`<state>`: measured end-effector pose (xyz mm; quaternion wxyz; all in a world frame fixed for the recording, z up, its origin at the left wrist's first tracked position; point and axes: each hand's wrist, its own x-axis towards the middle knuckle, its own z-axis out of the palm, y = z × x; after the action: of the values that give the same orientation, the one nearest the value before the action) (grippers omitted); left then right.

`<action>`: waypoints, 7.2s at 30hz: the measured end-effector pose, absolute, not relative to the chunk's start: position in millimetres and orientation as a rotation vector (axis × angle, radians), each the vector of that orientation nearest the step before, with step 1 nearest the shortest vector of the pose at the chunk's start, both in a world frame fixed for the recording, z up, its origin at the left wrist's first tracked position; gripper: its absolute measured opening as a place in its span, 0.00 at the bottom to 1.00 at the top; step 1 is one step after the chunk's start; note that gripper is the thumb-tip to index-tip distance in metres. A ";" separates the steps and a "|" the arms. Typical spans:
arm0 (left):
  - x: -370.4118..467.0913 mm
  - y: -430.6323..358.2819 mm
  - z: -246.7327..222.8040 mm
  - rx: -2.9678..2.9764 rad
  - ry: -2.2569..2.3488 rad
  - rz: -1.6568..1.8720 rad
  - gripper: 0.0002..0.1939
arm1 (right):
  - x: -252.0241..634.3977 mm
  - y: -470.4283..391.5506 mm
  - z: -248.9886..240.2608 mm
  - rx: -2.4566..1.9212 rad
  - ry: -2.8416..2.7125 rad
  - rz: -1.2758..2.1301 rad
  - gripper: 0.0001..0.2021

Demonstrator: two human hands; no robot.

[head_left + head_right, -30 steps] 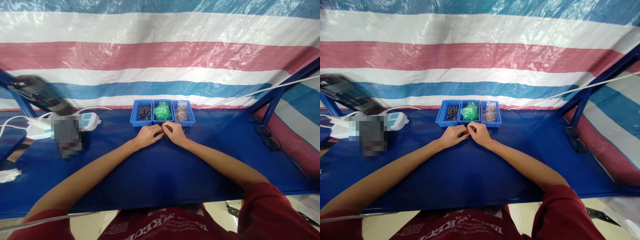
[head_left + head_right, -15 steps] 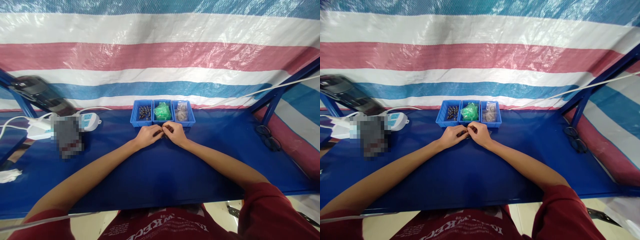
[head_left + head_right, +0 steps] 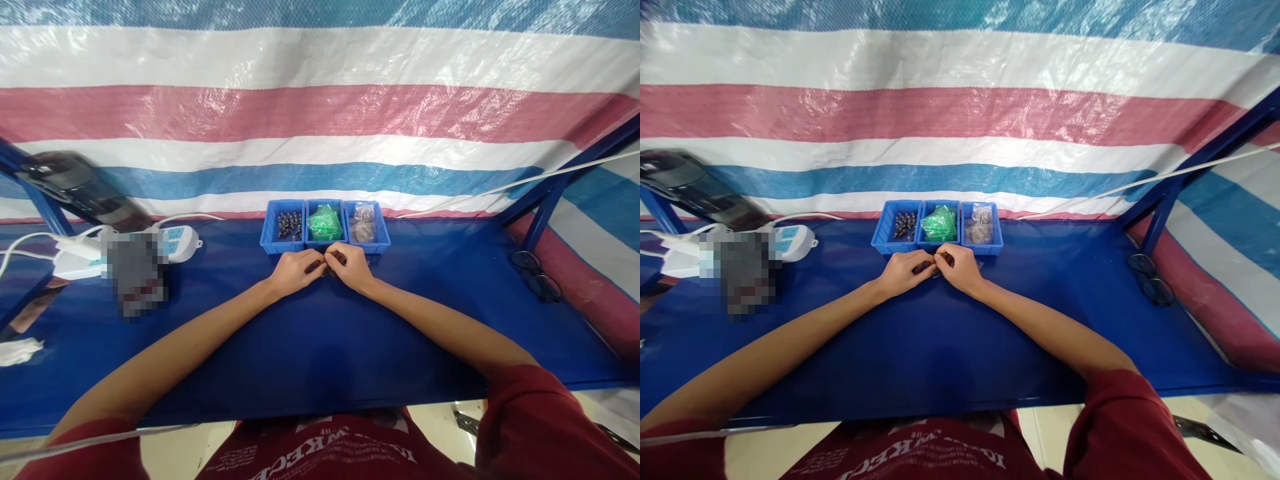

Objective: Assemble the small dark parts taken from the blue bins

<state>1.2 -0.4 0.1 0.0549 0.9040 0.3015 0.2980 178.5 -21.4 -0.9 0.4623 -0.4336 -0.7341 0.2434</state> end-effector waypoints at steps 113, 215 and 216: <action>-3.3 -1.0 -0.4 2.490 1.047 1.189 0.10 | 176.7 -26.2 -3.2 -0.978 -1.699 0.545 0.09; -3.7 -2.2 2.7 2.568 0.956 1.251 0.10 | 176.5 -23.5 -3.0 -0.955 -1.823 0.547 0.12; -3.7 -2.2 2.9 2.571 0.953 1.253 0.10 | 176.6 -23.5 -3.0 -0.951 -1.825 0.549 0.12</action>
<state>-3.7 -2.2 2.9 0.0637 0.8512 0.3154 0.4147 176.6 -23.5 -3.0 0.4845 -0.3904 -0.7497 0.2254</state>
